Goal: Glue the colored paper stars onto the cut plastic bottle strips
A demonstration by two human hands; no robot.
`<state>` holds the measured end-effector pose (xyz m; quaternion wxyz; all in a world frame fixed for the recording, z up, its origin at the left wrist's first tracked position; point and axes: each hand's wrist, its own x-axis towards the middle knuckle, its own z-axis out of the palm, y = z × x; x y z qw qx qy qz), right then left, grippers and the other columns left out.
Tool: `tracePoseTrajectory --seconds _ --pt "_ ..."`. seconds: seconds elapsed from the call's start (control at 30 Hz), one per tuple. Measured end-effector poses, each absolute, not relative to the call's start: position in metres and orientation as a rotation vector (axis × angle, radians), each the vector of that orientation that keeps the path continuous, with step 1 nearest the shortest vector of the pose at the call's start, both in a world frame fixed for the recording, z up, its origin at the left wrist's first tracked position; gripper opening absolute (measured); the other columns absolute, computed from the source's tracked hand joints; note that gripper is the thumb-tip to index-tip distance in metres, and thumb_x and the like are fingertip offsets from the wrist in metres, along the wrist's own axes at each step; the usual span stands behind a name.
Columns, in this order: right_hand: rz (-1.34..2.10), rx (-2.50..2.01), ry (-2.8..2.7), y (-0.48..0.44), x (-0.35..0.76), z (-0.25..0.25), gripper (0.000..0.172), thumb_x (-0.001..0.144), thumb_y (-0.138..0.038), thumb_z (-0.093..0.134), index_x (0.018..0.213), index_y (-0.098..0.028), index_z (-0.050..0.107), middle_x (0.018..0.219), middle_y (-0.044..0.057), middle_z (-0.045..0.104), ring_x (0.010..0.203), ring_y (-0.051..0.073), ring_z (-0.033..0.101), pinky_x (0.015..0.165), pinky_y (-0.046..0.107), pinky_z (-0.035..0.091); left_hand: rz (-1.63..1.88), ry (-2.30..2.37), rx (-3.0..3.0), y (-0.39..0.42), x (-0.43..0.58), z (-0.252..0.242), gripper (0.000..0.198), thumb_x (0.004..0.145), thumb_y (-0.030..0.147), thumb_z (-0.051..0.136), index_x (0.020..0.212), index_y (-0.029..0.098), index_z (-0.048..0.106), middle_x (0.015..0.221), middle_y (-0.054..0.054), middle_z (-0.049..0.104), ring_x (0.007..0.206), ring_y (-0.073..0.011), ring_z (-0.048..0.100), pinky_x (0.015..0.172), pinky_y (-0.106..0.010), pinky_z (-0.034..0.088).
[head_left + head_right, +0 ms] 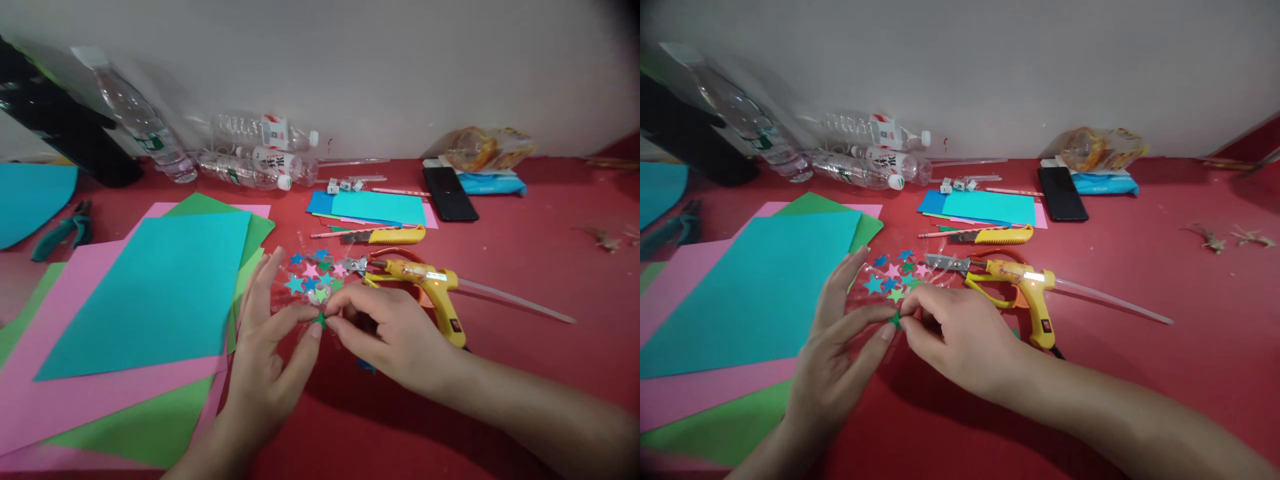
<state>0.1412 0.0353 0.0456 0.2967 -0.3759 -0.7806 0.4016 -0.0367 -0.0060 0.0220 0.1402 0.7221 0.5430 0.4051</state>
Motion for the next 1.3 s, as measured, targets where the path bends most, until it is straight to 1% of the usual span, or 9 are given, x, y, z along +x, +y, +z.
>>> tracePoseTrajectory --seconds 0.2,0.3,0.57,0.73,0.9,1.03,1.13,1.2,1.3 --pt "0.982 -1.009 -2.116 0.035 0.143 0.045 0.005 0.089 -0.021 0.056 0.088 -0.019 0.061 0.063 -0.007 0.058 0.055 0.006 0.051 0.054 0.019 0.036 1.173 1.653 2.343 -0.004 -0.040 0.029 0.014 0.083 0.020 0.059 0.096 0.026 0.062 0.157 0.000 0.032 0.144 -0.0379 0.028 0.115 -0.069 0.017" --pt "0.910 -0.996 -2.139 0.036 0.145 0.047 0.007 0.090 -0.021 0.055 0.090 -0.019 0.061 0.063 -0.007 0.058 0.055 0.006 0.051 0.055 0.019 0.036 1.186 1.659 2.339 -0.004 -0.044 0.031 0.016 0.083 0.022 0.058 0.097 0.028 0.062 0.154 -0.001 0.037 0.141 -0.0388 0.033 0.113 -0.070 0.022" --pt "0.614 -0.928 -2.222 0.037 0.153 0.054 0.007 0.091 -0.021 0.056 0.090 -0.017 0.062 0.067 -0.006 0.058 0.058 0.007 0.049 0.056 0.021 0.035 1.316 1.712 2.158 -0.003 -0.052 0.032 0.007 0.086 0.020 0.057 0.089 0.025 0.061 0.141 -0.005 0.049 0.133 -0.0309 0.044 0.109 -0.057 0.036" --pt "0.334 -0.785 -2.549 0.030 0.149 0.058 0.015 0.091 -0.028 0.054 0.089 -0.017 0.063 0.081 0.002 0.062 0.069 0.016 0.054 0.058 0.030 0.036 1.265 1.706 1.947 0.001 -0.060 0.029 0.013 0.090 0.024 0.055 0.101 0.028 0.062 0.145 -0.003 0.046 0.139 -0.0274 0.038 0.111 -0.053 0.034" --pt "0.062 -0.801 -2.766 0.033 0.152 0.052 0.010 0.089 -0.018 0.053 0.080 -0.018 0.058 0.088 0.003 0.059 0.072 0.018 0.051 0.059 0.034 0.035 1.239 1.672 1.888 0.000 -0.058 0.029 0.008 0.090 0.026 0.056 0.089 0.028 0.063 0.138 -0.001 0.050 0.136 -0.0252 0.041 0.109 -0.050 0.037" --pt "0.030 -0.862 -2.750 0.039 0.160 0.058 0.011 0.090 -0.019 0.051 0.084 -0.017 0.060 0.087 0.005 0.060 0.080 0.022 0.053 0.065 0.036 0.040 1.294 1.675 1.865 -0.004 -0.054 0.031 0.002 0.089 0.025 0.059 0.086 0.026 0.060 0.122 -0.003 0.057 0.127 -0.0246 0.048 0.096 -0.044 0.045" --pt "0.121 -0.869 -2.619 0.038 0.160 0.069 0.016 0.093 -0.020 0.050 0.087 -0.016 0.064 0.086 0.005 0.063 0.081 0.021 0.056 0.069 0.035 0.044 1.364 1.707 1.772 -0.004 -0.053 0.031 0.008 0.087 0.028 0.060 0.095 0.027 0.057 0.126 -0.003 0.053 0.122 -0.0254 0.050 0.084 -0.040 0.049" --pt "0.097 -0.812 -2.483 0.036 0.157 0.072 0.017 0.094 -0.016 0.049 0.087 -0.015 0.065 0.085 0.006 0.064 0.078 0.019 0.057 0.068 0.032 0.045 1.408 1.746 1.733 -0.003 -0.054 0.030 0.013 0.089 0.032 0.058 0.101 0.028 0.058 0.131 -0.004 0.051 0.126 -0.0266 0.047 0.092 -0.043 0.047" --pt "-0.062 -0.717 -2.358 0.036 0.151 0.067 0.017 0.093 -0.011 0.050 0.086 -0.014 0.066 0.084 0.007 0.066 0.077 0.017 0.058 0.067 0.030 0.046 1.392 1.754 1.679 0.000 -0.057 0.026 0.026 0.094 0.037 0.050 0.119 0.032 0.056 0.144 -0.002 0.045 0.137 -0.0279 0.039 0.111 -0.050 0.035"
